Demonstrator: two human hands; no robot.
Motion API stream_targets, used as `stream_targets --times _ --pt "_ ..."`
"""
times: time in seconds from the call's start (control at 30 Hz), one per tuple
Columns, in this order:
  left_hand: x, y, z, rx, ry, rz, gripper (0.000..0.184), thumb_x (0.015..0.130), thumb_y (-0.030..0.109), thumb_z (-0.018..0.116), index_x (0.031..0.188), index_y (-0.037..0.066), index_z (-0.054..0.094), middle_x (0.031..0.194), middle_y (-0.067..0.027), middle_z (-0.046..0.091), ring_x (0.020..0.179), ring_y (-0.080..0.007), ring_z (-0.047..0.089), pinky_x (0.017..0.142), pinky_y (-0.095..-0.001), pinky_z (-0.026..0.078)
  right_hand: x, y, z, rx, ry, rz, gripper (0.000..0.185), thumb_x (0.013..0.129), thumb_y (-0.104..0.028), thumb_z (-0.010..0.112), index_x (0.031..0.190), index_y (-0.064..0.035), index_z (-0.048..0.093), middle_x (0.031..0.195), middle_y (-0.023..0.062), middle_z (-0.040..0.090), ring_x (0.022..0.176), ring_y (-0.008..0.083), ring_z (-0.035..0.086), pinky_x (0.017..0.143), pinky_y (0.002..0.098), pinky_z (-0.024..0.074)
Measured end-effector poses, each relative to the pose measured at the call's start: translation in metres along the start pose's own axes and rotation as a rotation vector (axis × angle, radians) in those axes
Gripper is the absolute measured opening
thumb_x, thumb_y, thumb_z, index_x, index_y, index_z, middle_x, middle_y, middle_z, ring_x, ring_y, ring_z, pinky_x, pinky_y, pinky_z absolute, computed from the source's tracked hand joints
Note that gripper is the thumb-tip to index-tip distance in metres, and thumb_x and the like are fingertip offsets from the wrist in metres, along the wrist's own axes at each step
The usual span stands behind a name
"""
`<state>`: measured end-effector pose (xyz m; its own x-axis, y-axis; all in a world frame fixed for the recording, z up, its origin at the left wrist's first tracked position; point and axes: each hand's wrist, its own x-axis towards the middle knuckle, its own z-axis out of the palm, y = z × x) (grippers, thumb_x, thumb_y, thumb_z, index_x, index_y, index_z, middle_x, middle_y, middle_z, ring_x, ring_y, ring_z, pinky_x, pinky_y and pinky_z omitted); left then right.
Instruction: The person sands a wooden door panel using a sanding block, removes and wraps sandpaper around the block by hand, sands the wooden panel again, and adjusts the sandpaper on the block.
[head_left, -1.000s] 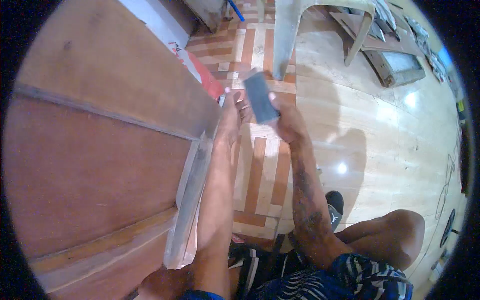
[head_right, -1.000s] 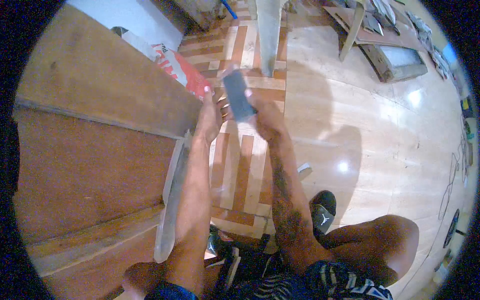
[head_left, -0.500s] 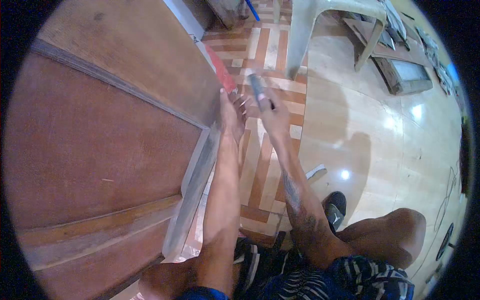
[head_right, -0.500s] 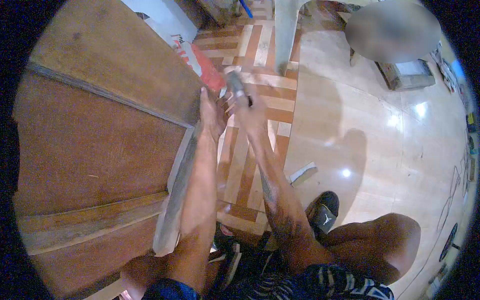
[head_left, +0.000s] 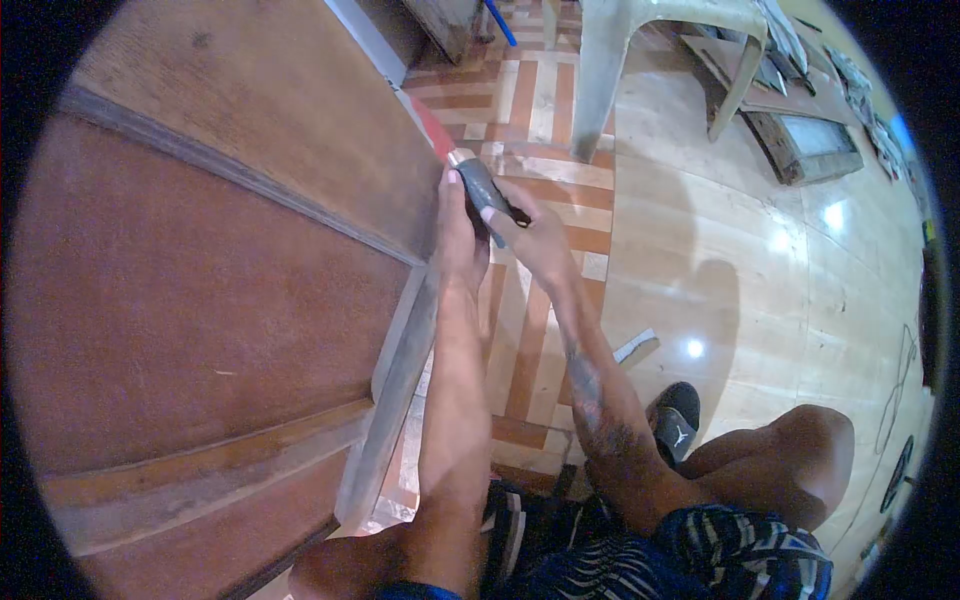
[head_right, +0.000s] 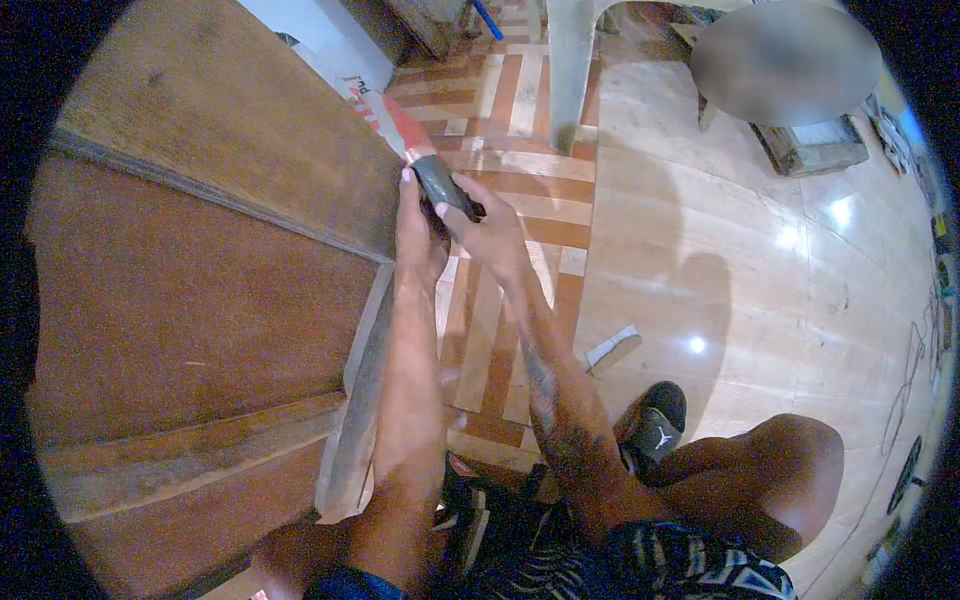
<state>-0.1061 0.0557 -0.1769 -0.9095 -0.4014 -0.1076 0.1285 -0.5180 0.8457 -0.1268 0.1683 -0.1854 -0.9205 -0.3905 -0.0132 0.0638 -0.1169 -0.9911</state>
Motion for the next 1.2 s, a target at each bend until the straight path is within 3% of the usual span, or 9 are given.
stream_targets --times 0.13,0.33,0.57,0.67,0.73,0.87,1.07,1.13,1.2 --pt "-0.005 0.007 0.003 0.0 0.002 -0.026 0.062 0.102 0.057 0.038 0.135 0.006 0.051 0.121 -0.0082 0.061 0.112 -0.021 0.058 0.099 -0.0379 0.048 0.002 -0.008 0.009 -0.08 0.017 -0.179 0.055 0.086 -0.014 0.072 0.137 -0.0019 0.054 0.128 0.014 0.063 0.116 0.0206 0.06 0.098 0.0337 0.0467" --pt "-0.003 0.006 0.009 -0.114 -0.056 0.029 0.069 0.101 0.061 0.031 0.14 0.005 0.045 0.132 -0.0135 0.059 0.118 -0.0243 0.058 0.101 -0.0391 0.048 -0.002 -0.036 0.007 -0.329 0.053 -0.189 0.059 0.083 -0.018 0.074 0.135 -0.0001 0.055 0.126 0.0166 0.063 0.115 0.0241 0.061 0.099 0.0348 0.047" --pt "-0.003 0.006 0.016 -0.141 -0.039 0.042 0.075 0.1 0.065 0.025 0.141 0.005 0.043 0.135 -0.0144 0.058 0.121 -0.0264 0.057 0.103 -0.0406 0.047 -0.002 -0.044 0.007 -0.332 0.015 -0.147 0.054 0.083 -0.019 0.072 0.131 0.0003 0.057 0.119 0.0188 0.065 0.111 0.0272 0.063 0.096 0.0365 0.0479" --pt "0.002 0.003 0.013 -0.159 -0.021 0.065 0.061 0.103 0.054 0.038 0.135 0.004 0.048 0.124 -0.0134 0.063 0.109 -0.0242 0.062 0.095 -0.0387 0.052 -0.004 -0.051 0.008 -0.363 0.054 -0.152 0.052 0.082 -0.016 0.071 0.129 0.0005 0.057 0.119 0.0214 0.064 0.111 0.0315 0.063 0.097 0.0373 0.0477" --pt "0.003 0.001 0.011 0.037 0.059 0.113 0.046 0.102 0.041 0.049 0.128 0.003 0.053 0.114 -0.011 0.065 0.098 -0.0205 0.064 0.086 -0.0354 0.054 -0.004 -0.053 0.008 -0.405 0.093 -0.167 0.051 0.081 -0.014 0.07 0.128 0.0004 0.057 0.121 0.0232 0.062 0.112 0.035 0.061 0.097 0.0382 0.0473" --pt "0.005 0.005 0.011 0.203 0.126 0.142 0.024 0.098 0.018 0.063 0.114 0.001 0.06 0.099 -0.0062 0.066 0.082 -0.0138 0.064 0.072 -0.0292 0.054 0.002 -0.038 0.007 -0.539 0.221 -0.354 0.05 0.079 -0.011 0.072 0.125 -0.0001 0.058 0.121 0.0243 0.06 0.113 0.0387 0.058 0.097 0.0415 0.0467" --pt "0.002 0.012 0.014 0.149 0.16 0.115 0.016 0.096 0.014 0.064 0.105 0.001 0.064 0.093 -0.0029 0.066 0.081 -0.0081 0.061 0.071 -0.0249 0.05 0.002 -0.039 0.005 -0.476 0.213 -0.347 0.041 0.082 -0.011 0.071 0.12 -0.0005 0.061 0.112 0.0205 0.063 0.105 0.0341 0.062 0.091 0.0394 0.0497" --pt "0.002 0.013 0.013 0.131 0.148 0.117 0.018 0.097 0.014 0.064 0.108 0.0 0.063 0.094 -0.0033 0.066 0.082 -0.0081 0.061 0.071 -0.0252 0.051 0.005 -0.038 0.005 -0.4 0.202 -0.322 0.035 0.085 -0.011 0.07 0.118 -0.0001 0.063 0.107 0.0174 0.065 0.099 0.0289 0.065 0.087 0.0363 0.0516" --pt "0.0 0.014 0.014 0.107 0.154 0.102 0.021 0.098 0.016 0.063 0.112 0.0 0.063 0.095 -0.0035 0.067 0.083 -0.0083 0.062 0.071 -0.0255 0.052 0.006 -0.037 0.003 -0.261 0.199 -0.262 0.028 0.088 -0.011 0.066 0.114 0.0001 0.064 0.104 0.0199 0.066 0.096 0.0308 0.067 0.086 0.0384 0.0526"
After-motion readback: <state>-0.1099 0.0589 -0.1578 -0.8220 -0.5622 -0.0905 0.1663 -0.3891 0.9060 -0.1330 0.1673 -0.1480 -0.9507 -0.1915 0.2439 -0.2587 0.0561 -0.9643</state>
